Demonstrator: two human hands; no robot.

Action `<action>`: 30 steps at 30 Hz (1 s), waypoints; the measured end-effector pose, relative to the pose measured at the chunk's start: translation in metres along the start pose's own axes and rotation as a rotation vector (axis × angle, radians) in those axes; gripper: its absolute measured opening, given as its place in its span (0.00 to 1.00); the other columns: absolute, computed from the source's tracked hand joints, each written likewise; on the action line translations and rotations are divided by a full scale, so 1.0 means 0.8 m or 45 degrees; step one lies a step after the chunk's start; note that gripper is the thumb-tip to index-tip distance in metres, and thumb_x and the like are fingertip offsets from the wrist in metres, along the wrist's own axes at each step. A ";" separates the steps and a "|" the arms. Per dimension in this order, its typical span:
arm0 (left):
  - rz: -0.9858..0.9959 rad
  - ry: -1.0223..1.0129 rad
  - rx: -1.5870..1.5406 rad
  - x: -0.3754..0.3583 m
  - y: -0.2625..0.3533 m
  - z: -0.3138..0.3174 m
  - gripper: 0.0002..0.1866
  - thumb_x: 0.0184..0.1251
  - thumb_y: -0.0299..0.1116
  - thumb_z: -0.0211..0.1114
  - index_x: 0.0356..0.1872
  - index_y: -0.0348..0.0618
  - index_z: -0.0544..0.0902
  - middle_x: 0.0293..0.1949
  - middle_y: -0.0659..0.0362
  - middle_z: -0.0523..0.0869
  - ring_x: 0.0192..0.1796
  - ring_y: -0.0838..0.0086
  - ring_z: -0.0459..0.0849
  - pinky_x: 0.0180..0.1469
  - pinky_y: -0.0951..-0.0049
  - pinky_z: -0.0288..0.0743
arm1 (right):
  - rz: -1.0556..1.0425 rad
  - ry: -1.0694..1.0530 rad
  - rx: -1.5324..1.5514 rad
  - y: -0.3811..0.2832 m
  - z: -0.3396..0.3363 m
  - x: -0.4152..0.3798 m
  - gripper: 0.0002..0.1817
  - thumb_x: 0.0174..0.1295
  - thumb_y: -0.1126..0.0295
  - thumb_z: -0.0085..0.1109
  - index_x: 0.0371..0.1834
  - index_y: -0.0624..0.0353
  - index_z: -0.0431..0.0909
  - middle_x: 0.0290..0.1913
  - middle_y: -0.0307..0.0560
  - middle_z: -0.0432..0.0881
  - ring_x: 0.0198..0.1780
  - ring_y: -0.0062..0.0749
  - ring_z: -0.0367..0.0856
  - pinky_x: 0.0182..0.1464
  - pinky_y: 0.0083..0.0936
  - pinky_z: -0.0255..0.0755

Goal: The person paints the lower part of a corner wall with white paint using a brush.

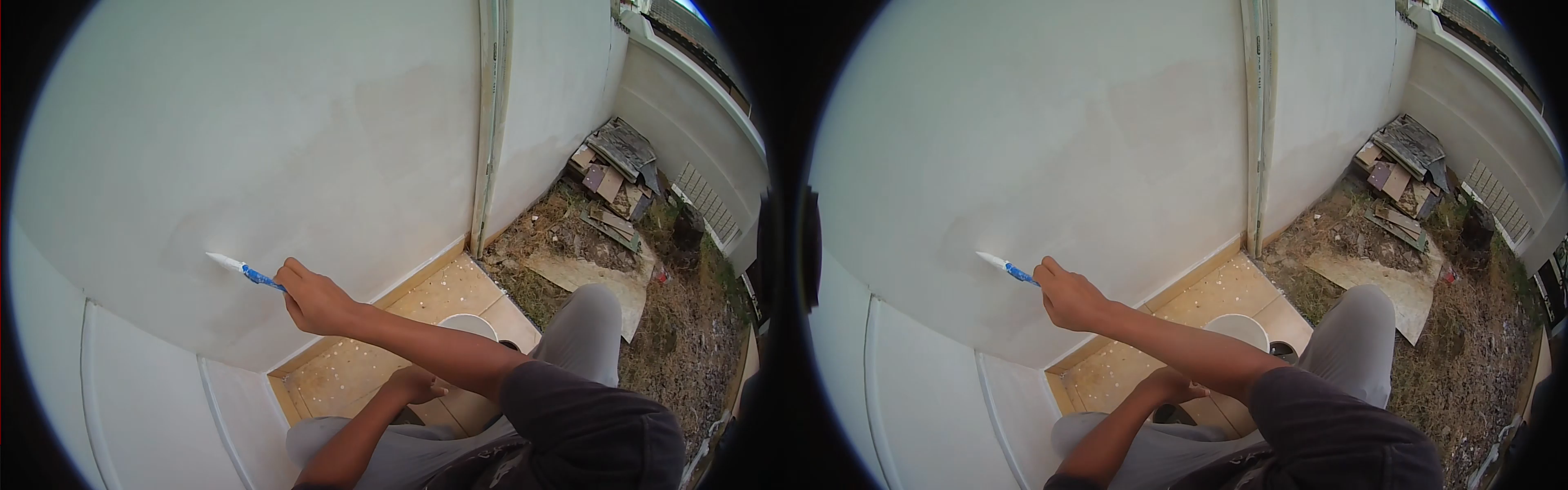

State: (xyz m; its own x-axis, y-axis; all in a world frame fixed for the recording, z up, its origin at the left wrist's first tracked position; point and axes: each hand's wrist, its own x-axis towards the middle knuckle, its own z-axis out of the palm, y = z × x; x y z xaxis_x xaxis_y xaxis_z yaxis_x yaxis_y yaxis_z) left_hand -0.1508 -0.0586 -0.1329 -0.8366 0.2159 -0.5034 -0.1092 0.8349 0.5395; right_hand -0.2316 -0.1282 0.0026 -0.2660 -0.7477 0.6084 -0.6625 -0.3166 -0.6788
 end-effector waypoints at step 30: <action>0.489 0.803 -0.127 0.073 -0.037 0.087 0.32 0.53 0.48 0.69 0.60 0.45 0.79 0.57 0.50 0.81 0.60 0.61 0.79 0.61 0.63 0.71 | -0.067 -0.054 -0.426 -0.127 0.140 0.071 0.09 0.57 0.84 0.51 0.37 0.69 0.62 0.40 0.59 0.65 0.23 0.51 0.74 0.20 0.40 0.67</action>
State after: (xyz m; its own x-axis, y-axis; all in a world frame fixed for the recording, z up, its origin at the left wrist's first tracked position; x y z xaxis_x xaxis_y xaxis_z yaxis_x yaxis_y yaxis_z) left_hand -0.1589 -0.0355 -0.2250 -0.9716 0.1266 0.2000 0.2301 0.7028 0.6731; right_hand -0.1006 -0.2039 0.0602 -0.2008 -0.7614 0.6164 -0.8695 -0.1513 -0.4701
